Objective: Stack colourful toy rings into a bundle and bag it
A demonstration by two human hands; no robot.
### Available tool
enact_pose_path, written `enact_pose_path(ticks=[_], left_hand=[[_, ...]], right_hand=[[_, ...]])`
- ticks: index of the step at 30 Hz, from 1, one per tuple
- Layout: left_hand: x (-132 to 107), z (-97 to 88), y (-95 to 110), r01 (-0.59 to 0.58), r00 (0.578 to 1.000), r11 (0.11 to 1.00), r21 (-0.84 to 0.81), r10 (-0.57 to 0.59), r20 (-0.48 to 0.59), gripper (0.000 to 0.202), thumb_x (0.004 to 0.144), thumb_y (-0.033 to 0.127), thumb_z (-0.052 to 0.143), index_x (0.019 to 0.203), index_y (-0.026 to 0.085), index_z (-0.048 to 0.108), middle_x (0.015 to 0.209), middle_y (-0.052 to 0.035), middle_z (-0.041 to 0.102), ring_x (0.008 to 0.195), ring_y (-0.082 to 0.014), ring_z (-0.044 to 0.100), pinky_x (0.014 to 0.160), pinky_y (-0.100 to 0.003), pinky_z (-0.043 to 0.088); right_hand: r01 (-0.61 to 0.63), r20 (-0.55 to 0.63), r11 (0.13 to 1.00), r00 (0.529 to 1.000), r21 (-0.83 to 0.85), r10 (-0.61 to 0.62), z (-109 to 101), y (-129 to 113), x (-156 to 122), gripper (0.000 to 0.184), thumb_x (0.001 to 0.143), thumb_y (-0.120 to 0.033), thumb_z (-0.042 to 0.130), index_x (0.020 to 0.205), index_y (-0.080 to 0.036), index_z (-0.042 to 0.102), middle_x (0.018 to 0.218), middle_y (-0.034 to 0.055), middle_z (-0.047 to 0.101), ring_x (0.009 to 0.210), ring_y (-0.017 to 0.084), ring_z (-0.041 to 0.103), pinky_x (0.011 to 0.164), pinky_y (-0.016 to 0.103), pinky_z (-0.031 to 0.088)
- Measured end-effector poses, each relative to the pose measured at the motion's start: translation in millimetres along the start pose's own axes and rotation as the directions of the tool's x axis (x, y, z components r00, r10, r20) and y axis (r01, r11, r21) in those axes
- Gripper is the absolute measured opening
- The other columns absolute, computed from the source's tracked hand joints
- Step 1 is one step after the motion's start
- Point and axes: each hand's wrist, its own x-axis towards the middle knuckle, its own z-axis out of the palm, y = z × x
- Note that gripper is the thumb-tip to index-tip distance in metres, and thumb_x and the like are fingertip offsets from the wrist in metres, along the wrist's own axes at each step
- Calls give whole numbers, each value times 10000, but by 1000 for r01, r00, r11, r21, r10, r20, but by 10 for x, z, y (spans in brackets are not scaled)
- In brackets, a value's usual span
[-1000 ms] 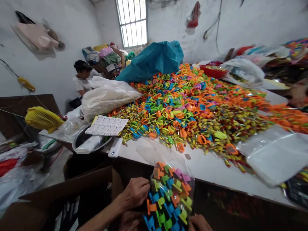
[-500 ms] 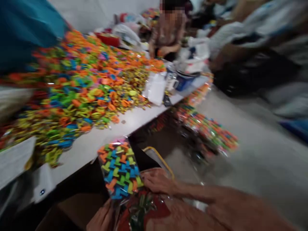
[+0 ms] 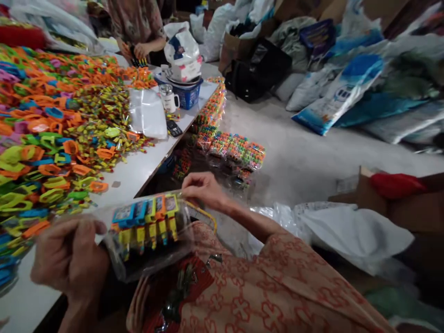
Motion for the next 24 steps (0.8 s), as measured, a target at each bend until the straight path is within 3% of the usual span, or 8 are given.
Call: enact_pose_path(ticks=[2,7,10,13,15,19,21,24], left_hand=[[226,401,167,-95,994,972,-214,82,-68,166,823,256,690,695,178,621,622,31,562,557,-123,512,622,-315,398],[464,1210,231,84,962,875,-477,52,266,132,906,208,662,796,154,612,646,42,554,602,-95,525,599,-248,411],[404,1592,179,140,888,894,-425,77,454,155,939,224,605,793,177,587,647,47,537,594,-90,509,589,-224,411],[212,1993,97,106,768,917,-384,169,617,170,948,232,558,783,187,566,681,37,533,611,-96,499,593,-220,403],[48,2281,-27,75,710,927,-367,209,673,187,956,246,533,778,193,555,709,26,538,635,-104,498,610,-226,402],[-234,2733,-533,60,627,971,-233,145,766,188,949,262,492,777,204,540,740,-1,580,679,-132,540,661,-254,421],[-322,2778,-854,91,594,986,-137,57,803,156,942,276,486,846,203,586,797,-24,635,722,-149,590,697,-268,448],[-401,2537,-1280,205,579,979,-12,-112,808,226,937,328,498,1045,198,649,882,-41,702,767,-160,643,747,-278,495]], right_hand=[[120,-121,992,985,-49,-125,-262,-324,-67,149,726,-294,705,674,-183,620,556,-61,581,409,58,454,398,187,381],[257,-377,870,823,-420,-424,-851,-804,-249,194,863,-345,658,769,-176,673,643,-43,592,532,64,533,504,188,442],[180,-312,708,805,-683,-505,-1115,-775,-212,325,882,-436,690,1072,-174,719,932,18,699,774,123,654,652,245,528],[4,-190,475,914,-880,-359,-1404,-452,-8,513,867,-502,728,1291,-219,669,1185,68,704,1018,230,674,803,334,566],[-123,-189,314,963,-942,-190,-1630,-117,202,367,929,-448,658,1220,-231,711,1158,73,719,1053,260,665,857,360,542],[-308,-304,159,951,-938,47,-2014,596,676,268,997,-252,515,970,-159,765,1035,96,735,991,226,651,846,316,460],[-348,-329,170,935,-922,128,-2097,918,910,281,1012,-216,500,977,-124,764,1048,100,740,1005,197,637,846,282,428],[-372,-334,177,919,-911,209,-2102,1385,1274,295,1040,-190,471,1073,-105,752,1148,106,735,1053,168,616,874,251,407]])
